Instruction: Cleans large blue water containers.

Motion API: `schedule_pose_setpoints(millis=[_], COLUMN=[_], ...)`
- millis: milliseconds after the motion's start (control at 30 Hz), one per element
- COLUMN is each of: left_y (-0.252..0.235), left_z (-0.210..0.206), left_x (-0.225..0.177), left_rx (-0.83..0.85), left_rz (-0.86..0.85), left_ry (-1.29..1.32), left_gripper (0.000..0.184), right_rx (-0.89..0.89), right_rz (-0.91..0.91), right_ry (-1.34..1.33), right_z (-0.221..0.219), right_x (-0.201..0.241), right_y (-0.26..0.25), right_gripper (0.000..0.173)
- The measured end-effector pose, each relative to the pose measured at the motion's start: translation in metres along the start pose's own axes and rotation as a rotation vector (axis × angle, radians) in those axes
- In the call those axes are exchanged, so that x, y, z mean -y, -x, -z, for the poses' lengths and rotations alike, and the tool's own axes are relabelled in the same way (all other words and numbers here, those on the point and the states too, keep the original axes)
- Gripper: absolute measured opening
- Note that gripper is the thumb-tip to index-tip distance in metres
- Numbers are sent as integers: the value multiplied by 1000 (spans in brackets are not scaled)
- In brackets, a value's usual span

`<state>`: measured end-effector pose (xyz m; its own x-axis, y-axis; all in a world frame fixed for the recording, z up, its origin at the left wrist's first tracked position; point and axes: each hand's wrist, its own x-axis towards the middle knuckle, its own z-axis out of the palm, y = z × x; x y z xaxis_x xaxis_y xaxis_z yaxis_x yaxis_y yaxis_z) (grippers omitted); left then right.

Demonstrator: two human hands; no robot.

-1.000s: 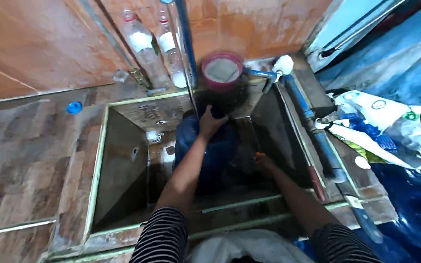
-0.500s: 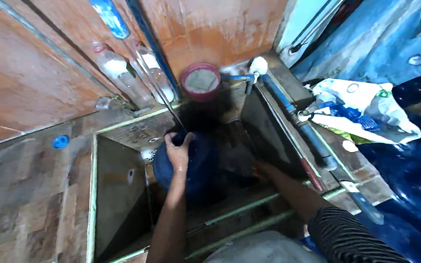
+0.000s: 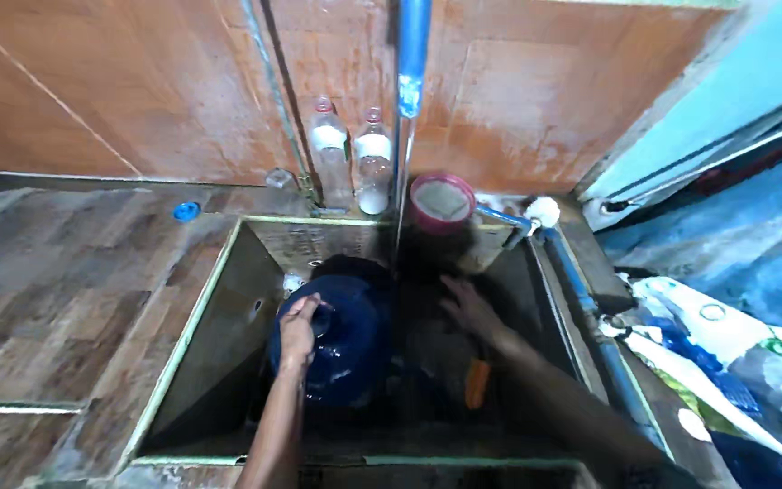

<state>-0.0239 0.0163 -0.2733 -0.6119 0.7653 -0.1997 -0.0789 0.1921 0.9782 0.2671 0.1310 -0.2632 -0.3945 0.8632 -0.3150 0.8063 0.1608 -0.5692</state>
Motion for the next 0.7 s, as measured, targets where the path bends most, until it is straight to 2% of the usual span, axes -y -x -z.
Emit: schedule_pose_setpoints(millis=[67,133,200,300,367,467,567,700], left_y=[0,4,12,20,19,18,17,16], left_z=[20,27,22,19,22,21,20,21], left_x=[3,7,12,18,20,23,26,25], left_rx=[154,293,385,420,389,365,359,356], left_rz=[2,8,22,41,36,41,29,12], left_ry=[-40,-50,-40,5,29,40,66,68], left_gripper=[31,32,32,34,36,37,38,39], right_rx=[-155,-253,-216,-136,-76,-232,-59,-118], right_rz=[165,268,253,168,93,147,35,249], right_ry=[83,172,259,306,334,352,483,427], right_z=[44,77,98,103,90,54,69,107], right_x=[26,30,21,7,4,-14,11,14], right_y=[-48,-114,-178,-231,-241,-256,-243,-253], right_gripper=[54,55,60,68,67,47,44,41])
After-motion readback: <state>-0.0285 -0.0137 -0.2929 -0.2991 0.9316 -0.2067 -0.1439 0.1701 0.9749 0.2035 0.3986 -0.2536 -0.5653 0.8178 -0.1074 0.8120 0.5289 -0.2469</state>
